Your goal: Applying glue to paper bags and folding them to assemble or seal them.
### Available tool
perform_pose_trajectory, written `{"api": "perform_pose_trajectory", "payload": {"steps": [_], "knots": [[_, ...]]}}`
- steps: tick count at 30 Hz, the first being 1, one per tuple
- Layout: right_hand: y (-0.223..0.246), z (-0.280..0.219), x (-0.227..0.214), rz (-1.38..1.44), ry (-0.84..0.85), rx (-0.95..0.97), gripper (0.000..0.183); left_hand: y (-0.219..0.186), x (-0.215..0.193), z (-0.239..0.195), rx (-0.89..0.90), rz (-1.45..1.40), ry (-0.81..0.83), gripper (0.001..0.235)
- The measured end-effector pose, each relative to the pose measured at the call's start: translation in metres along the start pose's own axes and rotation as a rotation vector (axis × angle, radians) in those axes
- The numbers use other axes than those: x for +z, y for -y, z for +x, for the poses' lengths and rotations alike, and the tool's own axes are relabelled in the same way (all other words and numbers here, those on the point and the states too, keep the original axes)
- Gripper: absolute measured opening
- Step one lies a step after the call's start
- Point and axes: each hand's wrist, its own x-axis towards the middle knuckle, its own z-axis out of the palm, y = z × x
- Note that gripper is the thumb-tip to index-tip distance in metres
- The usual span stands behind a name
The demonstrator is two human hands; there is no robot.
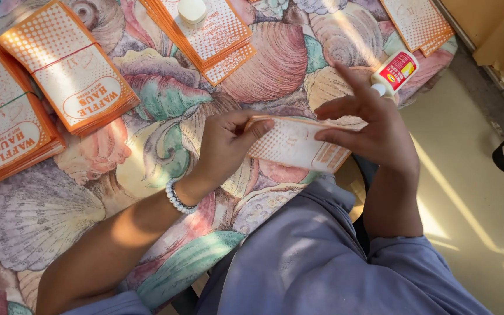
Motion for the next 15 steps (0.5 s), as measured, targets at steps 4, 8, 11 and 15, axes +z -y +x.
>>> {"api": "perform_pose_trajectory", "payload": {"steps": [4,8,11,15], "knots": [[-0.004,-0.007,0.019,0.153,-0.261,0.104,0.088,0.001,-0.002,0.001,-0.005,-0.009,-0.092,0.018],[-0.006,-0.007,0.020,0.085,-0.358,0.056,0.075,-0.012,-0.006,0.004,-0.011,0.000,-0.042,0.020],[-0.004,-0.005,0.021,0.097,-0.360,0.027,0.076,-0.014,-0.009,0.006,0.032,0.073,-0.078,0.013],[-0.015,-0.006,0.021,0.224,-0.436,-0.169,0.082,-0.011,-0.009,0.007,0.042,0.099,-0.112,0.012]]}}
